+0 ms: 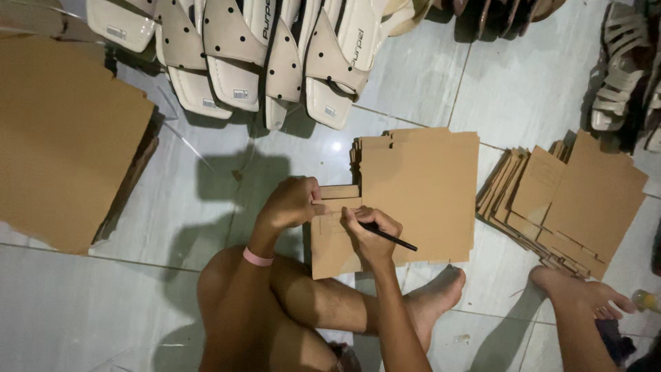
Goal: The person sits on the floor and uses a pen to mark rectangular outlines on a stack of flat cardboard pieces. They repeatedly mark a piece, then move it to a separate pile, continuing the process with the remaining stack.
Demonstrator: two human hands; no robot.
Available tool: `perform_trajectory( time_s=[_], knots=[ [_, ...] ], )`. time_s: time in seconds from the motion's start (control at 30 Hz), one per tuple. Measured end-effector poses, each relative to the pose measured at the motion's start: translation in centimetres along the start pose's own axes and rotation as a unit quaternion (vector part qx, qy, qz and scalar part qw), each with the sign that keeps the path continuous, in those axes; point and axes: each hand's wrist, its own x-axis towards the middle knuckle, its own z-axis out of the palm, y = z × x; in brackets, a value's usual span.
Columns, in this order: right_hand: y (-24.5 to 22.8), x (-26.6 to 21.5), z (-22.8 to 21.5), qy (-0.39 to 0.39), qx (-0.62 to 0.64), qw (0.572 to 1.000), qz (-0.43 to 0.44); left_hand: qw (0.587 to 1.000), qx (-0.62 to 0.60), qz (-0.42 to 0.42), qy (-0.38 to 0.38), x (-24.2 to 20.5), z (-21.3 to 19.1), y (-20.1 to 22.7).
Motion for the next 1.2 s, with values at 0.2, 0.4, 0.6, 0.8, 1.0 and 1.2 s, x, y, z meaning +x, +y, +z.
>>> perform_trajectory(
  time_s=[0.2,0.4,0.6,0.8,1.0,1.2],
  knots=[
    [1.3,0.1,0.4,0.005,-0.033,0.998,-0.045,1.0,0.006,-0.01,-0.024,0.6,-0.3,0.2],
    [1.4,0.1,0.8,-0.001,-0.016,1.0,-0.018,0.999,0.021,0.04,0.009,0.4,0.0,-0.6],
    [1.2,0.0,0.7,-0.018,-0.014,0.999,-0.026,0.998,0.001,0.061,0.024,0.0,-0.2,-0.4],
    [1.6,0.1,0.6,0.0,-0.022,0.999,-0.033,0.999,0.009,0.046,0.017,-0.1,-0.4,0.0],
    [1.3,0.0,0.6,0.002,-0.045,0.999,-0.013,1.0,0.019,0.017,-0.009,-0.1,-0.3,0.0],
    [1.4,0.2,0.5,0.005,-0.064,0.997,-0.045,0.999,0.007,0.033,0.01,0.2,0.1,-0.4]
  ],
)
